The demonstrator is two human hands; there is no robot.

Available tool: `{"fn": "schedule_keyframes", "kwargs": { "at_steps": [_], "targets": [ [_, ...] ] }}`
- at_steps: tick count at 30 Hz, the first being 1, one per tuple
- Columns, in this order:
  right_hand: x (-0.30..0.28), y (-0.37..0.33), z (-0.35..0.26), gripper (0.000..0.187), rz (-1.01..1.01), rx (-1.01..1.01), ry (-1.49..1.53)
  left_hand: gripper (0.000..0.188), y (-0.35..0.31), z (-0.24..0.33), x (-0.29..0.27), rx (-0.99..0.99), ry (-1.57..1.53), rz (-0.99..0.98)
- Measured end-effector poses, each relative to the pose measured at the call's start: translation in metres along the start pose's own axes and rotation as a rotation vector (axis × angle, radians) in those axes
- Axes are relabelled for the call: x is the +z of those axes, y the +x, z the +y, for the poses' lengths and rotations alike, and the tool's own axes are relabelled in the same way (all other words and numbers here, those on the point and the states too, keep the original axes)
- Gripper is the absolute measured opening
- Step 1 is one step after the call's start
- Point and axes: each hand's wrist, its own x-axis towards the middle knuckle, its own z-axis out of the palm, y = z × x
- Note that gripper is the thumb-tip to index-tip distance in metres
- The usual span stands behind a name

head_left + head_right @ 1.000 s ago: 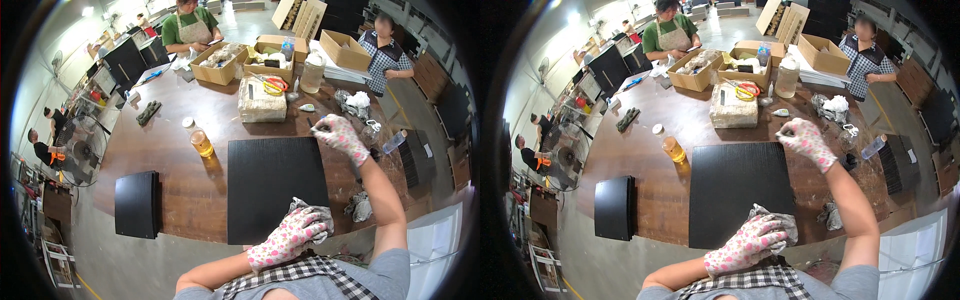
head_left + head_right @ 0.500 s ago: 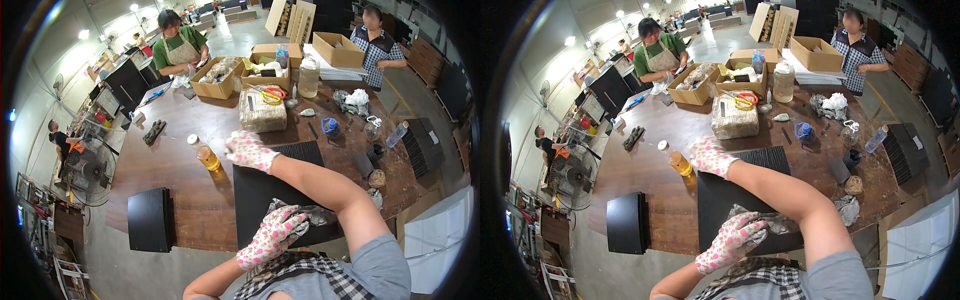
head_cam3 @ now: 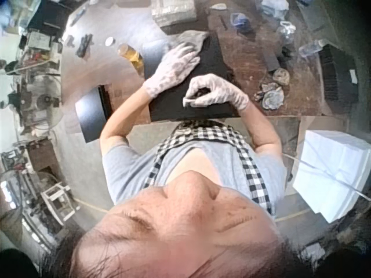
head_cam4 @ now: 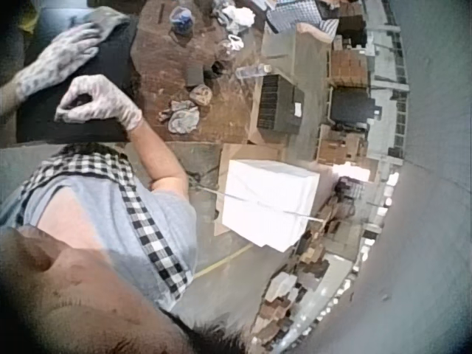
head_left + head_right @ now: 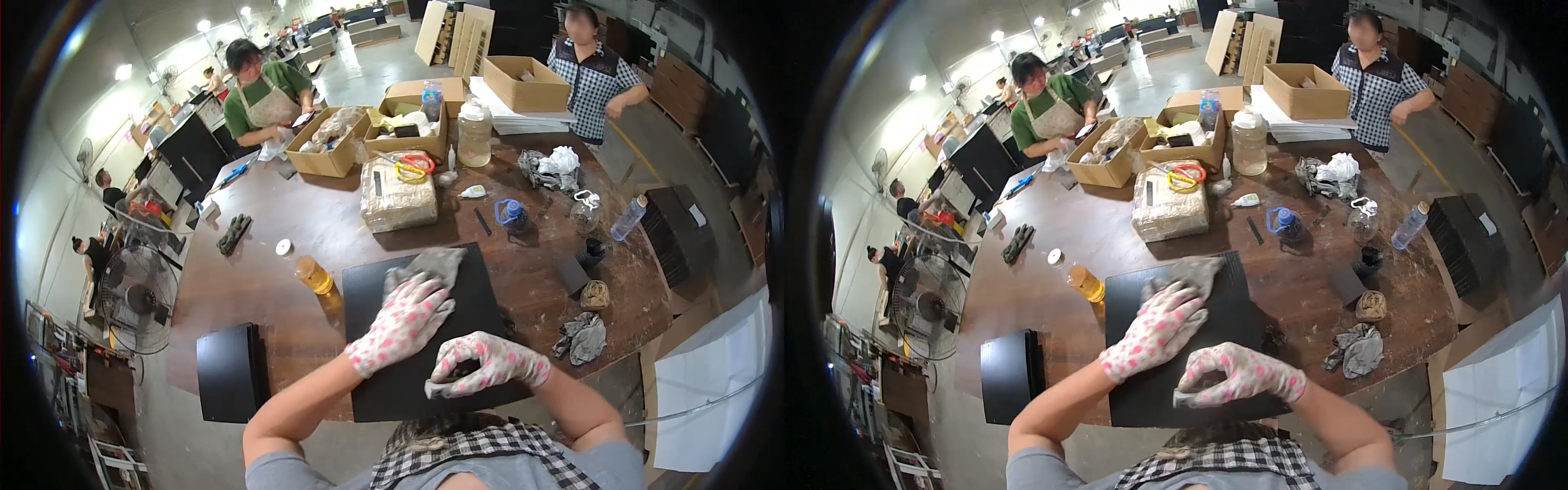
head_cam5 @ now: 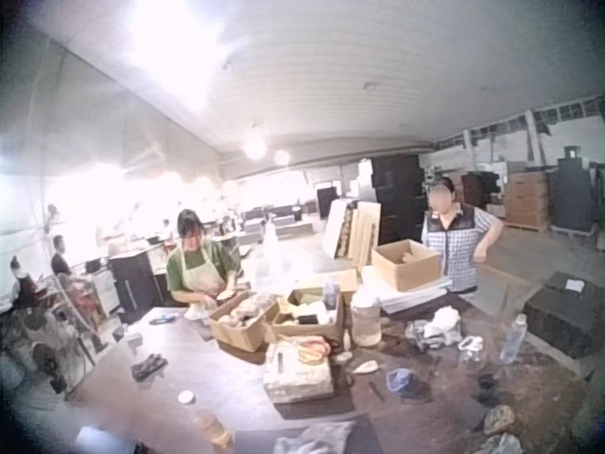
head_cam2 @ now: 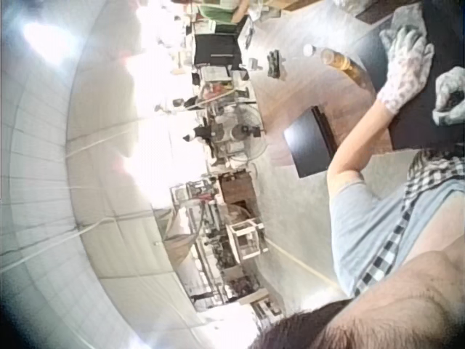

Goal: Cleaning and polishing black wood furniture panels using a rag and a liquid solution.

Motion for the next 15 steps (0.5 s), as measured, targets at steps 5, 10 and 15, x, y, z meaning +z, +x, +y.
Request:
{"fn": "schedule_keyframes", "kwargs": {
  "at_steps": [5, 10, 15],
  "targets": [
    [0.005, -0.002, 0.016, 0.025, 0.093, -0.034, -0.055, 0.031, 0.095, -0.024, 0.056, 0.082, -0.128, 0.026],
    [0.005, -0.004, 0.016, 0.022, 0.184, -0.057, -0.055, 0.036, 0.058, -0.042, 0.019, -0.138, 0.039, -0.033],
    [0.008, 0.001, 0.015, 0.022, 0.199, -0.036, -0.064, 0.029, 0.041, -0.047, -0.012, -0.154, -0.004, 0.036]
  ]
}}
